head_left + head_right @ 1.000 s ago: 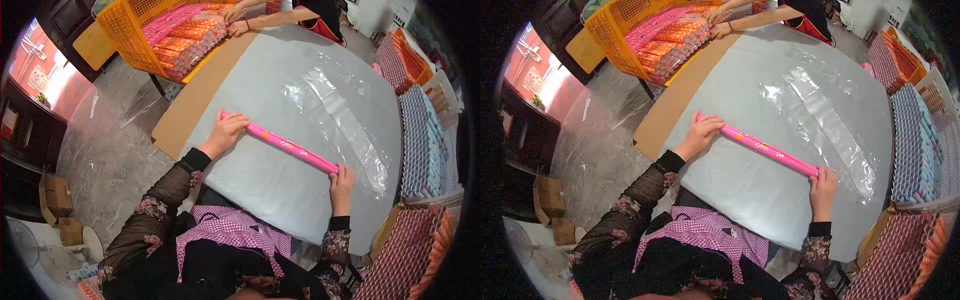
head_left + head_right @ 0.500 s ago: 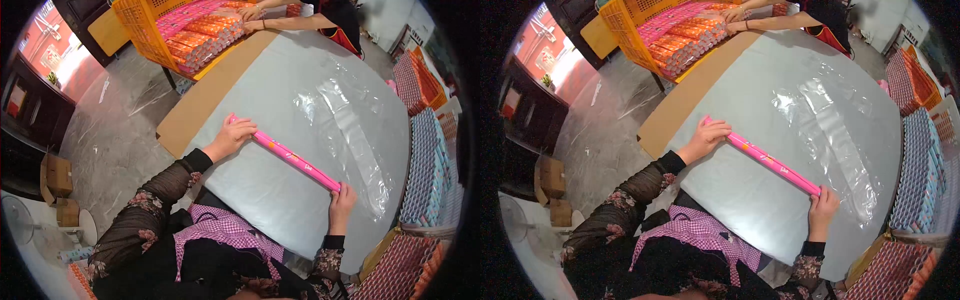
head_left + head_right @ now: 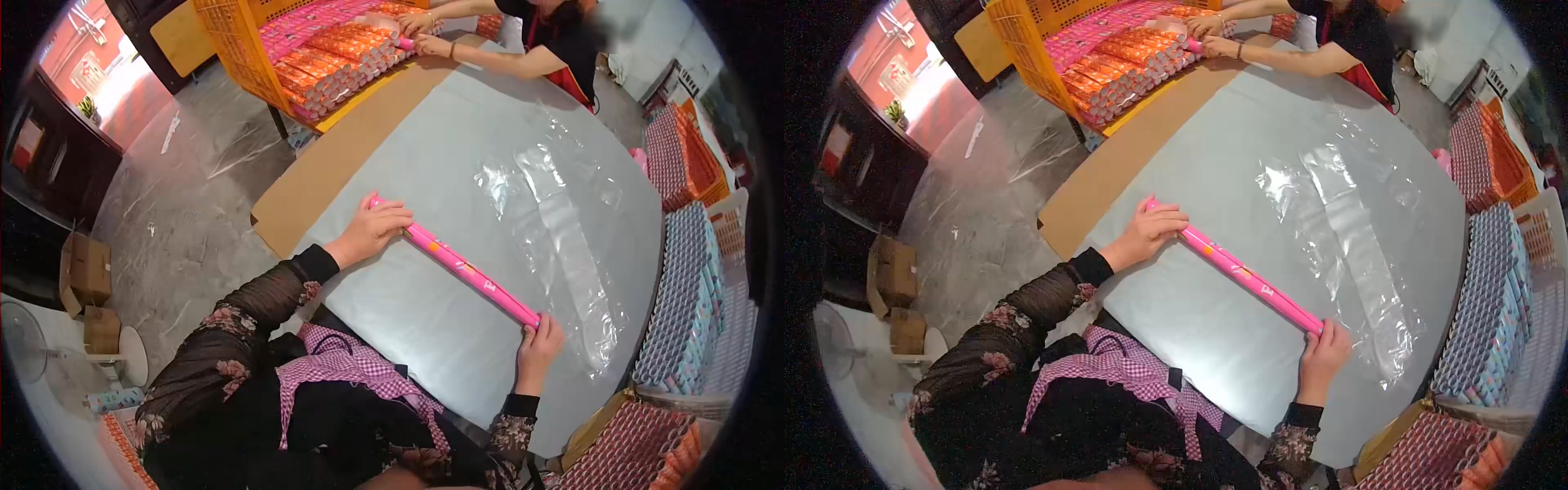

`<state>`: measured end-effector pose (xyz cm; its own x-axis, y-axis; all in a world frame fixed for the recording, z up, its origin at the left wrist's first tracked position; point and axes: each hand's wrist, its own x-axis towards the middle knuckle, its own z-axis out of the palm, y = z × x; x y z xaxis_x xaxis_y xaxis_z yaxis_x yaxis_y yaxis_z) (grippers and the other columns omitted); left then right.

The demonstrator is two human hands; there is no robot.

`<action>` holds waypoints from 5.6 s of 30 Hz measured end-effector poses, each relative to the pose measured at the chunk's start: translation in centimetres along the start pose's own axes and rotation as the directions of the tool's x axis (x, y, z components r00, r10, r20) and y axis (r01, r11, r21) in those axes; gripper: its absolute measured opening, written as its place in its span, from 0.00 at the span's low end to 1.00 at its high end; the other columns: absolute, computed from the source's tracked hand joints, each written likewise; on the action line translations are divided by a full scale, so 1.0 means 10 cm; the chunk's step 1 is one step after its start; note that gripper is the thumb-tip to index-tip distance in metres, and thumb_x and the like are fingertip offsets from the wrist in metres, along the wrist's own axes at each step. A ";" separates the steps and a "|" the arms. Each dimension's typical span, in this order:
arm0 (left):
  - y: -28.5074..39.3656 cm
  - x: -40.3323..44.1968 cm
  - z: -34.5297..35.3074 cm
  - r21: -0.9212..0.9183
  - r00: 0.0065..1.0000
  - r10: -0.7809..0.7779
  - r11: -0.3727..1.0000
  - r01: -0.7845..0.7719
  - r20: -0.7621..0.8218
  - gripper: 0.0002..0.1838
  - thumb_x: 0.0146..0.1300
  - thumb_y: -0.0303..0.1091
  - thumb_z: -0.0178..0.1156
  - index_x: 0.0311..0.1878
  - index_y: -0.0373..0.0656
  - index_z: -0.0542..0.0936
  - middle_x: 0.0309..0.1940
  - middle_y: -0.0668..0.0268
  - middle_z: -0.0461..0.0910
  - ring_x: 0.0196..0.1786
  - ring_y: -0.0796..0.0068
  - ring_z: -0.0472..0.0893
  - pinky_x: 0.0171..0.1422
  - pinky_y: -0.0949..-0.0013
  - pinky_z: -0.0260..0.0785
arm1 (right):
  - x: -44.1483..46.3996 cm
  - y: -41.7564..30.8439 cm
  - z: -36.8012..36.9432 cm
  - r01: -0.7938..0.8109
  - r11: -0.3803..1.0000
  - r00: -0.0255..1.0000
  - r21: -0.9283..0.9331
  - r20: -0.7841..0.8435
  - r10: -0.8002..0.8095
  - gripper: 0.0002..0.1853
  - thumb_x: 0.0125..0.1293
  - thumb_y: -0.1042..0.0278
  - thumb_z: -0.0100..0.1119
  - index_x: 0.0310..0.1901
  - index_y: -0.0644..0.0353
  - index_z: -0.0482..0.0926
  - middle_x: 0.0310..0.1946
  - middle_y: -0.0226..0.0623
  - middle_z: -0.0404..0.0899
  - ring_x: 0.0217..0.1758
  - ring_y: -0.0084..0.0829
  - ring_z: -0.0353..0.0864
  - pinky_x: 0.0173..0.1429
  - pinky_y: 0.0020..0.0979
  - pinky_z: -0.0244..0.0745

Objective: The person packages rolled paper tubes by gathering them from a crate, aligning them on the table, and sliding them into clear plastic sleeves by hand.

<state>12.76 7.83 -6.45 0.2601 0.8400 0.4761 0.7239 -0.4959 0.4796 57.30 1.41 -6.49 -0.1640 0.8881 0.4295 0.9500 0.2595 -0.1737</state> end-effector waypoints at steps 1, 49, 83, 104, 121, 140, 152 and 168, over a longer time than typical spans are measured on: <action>-0.02 -0.01 0.02 -0.001 1.000 0.005 1.000 -0.005 -0.005 0.15 0.60 0.29 0.66 0.51 0.52 0.82 0.53 0.73 0.82 0.63 0.68 0.77 0.74 0.41 0.50 | -0.01 0.00 0.00 0.000 1.000 1.000 0.006 -0.009 0.000 0.21 0.67 0.61 0.59 0.59 0.60 0.75 0.54 0.46 0.75 0.57 0.48 0.72 0.63 0.47 0.64; 0.03 0.01 -0.06 -0.005 1.000 -0.006 1.000 0.006 0.024 0.16 0.59 0.30 0.65 0.51 0.52 0.81 0.54 0.73 0.81 0.65 0.68 0.75 0.76 0.40 0.48 | 0.01 0.00 0.01 0.036 0.999 0.999 0.024 -0.014 -0.035 0.22 0.59 0.68 0.63 0.56 0.63 0.75 0.50 0.47 0.75 0.52 0.50 0.73 0.57 0.47 0.67; -0.11 0.00 -0.10 0.076 0.991 0.022 0.997 -0.032 0.130 0.15 0.68 0.26 0.55 0.57 0.45 0.80 0.58 0.64 0.81 0.67 0.60 0.73 0.79 0.48 0.42 | 0.05 2.81 -1.64 -0.665 0.622 0.346 0.412 -0.568 0.746 0.21 0.67 0.64 0.59 0.57 0.66 0.77 0.47 0.50 0.83 0.50 0.38 0.83 0.54 0.34 0.75; -0.15 -0.03 -0.11 0.139 0.984 0.016 0.989 -0.041 0.180 0.16 0.69 0.26 0.53 0.59 0.43 0.79 0.60 0.64 0.79 0.70 0.62 0.71 0.80 0.50 0.42 | 0.15 3.17 -2.05 -0.533 0.728 0.831 -0.432 -0.429 0.354 0.21 0.59 0.73 0.63 0.56 0.54 0.77 0.49 0.45 0.80 0.55 0.50 0.75 0.59 0.46 0.71; -0.15 0.00 -0.12 0.135 0.985 -0.011 0.991 -0.013 0.175 0.17 0.69 0.27 0.55 0.59 0.43 0.79 0.60 0.61 0.80 0.70 0.61 0.72 0.80 0.50 0.43 | 0.30 2.82 -2.48 -0.252 0.877 0.938 -0.408 0.120 0.326 0.35 0.51 0.75 0.69 0.64 0.54 0.72 0.45 0.44 0.81 0.52 0.47 0.76 0.57 0.42 0.71; -0.16 0.00 -0.11 0.155 0.984 0.036 0.986 -0.064 0.177 0.16 0.73 0.30 0.53 0.61 0.45 0.78 0.62 0.66 0.78 0.71 0.62 0.69 0.80 0.51 0.44 | 0.72 2.69 -2.56 0.005 0.767 0.712 -0.642 0.541 0.448 0.29 0.40 0.55 0.74 0.50 0.47 0.83 0.49 0.42 0.77 0.58 0.46 0.75 0.61 0.45 0.73; -0.11 0.00 -0.13 0.082 0.991 -0.004 0.997 -0.007 0.133 0.16 0.67 0.24 0.57 0.57 0.45 0.80 0.58 0.64 0.81 0.68 0.59 0.73 0.79 0.48 0.45 | 0.69 2.73 -2.53 0.081 0.797 0.844 -0.598 0.466 0.264 0.17 0.44 0.60 0.72 0.39 0.50 0.84 0.40 0.37 0.75 0.53 0.44 0.75 0.59 0.49 0.68; -0.14 0.00 -0.03 0.036 1.000 -0.013 0.999 0.013 0.005 0.14 0.62 0.24 0.62 0.51 0.46 0.83 0.53 0.67 0.83 0.64 0.62 0.76 0.75 0.49 0.49 | 1.03 0.39 -1.18 0.235 0.972 0.898 -0.001 0.382 -0.217 0.19 0.55 0.60 0.71 0.43 0.59 0.77 0.35 0.47 0.78 0.41 0.52 0.78 0.45 0.46 0.73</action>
<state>11.57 8.40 -6.89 0.2542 0.8474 0.4661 0.7498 -0.4771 0.4584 62.43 7.10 7.70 -0.4547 0.8866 0.0851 0.8851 0.4605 -0.0672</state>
